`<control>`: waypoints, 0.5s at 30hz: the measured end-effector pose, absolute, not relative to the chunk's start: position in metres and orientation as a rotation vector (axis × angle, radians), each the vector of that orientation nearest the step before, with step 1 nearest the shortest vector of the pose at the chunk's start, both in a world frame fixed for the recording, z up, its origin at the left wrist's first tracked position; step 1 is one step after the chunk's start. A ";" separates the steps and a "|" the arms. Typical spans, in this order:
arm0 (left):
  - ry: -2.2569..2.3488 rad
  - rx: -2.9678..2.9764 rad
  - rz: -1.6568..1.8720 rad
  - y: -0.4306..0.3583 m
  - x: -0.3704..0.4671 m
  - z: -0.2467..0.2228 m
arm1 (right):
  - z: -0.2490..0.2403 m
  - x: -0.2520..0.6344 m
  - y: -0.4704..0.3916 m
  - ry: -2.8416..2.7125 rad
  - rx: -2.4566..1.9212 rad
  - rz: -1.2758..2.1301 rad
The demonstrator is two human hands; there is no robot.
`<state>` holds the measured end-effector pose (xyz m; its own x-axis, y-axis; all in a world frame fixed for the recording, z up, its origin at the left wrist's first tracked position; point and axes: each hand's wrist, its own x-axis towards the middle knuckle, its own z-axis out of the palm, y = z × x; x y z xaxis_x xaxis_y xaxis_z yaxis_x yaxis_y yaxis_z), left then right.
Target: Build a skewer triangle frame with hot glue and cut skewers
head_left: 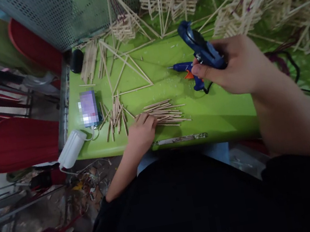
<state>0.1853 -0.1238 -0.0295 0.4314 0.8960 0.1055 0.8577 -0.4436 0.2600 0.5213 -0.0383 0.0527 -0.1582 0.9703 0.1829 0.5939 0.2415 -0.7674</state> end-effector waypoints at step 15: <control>1.440 2.499 0.333 -0.128 0.177 -0.033 | 0.060 0.510 -0.042 -2.062 -1.628 0.686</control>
<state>0.1770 -0.1284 -0.0326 0.4891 0.8688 0.0777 0.8146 -0.4868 0.3154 0.5101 -0.0422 0.0596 -0.2236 0.9744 0.0241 0.7655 0.1909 -0.6145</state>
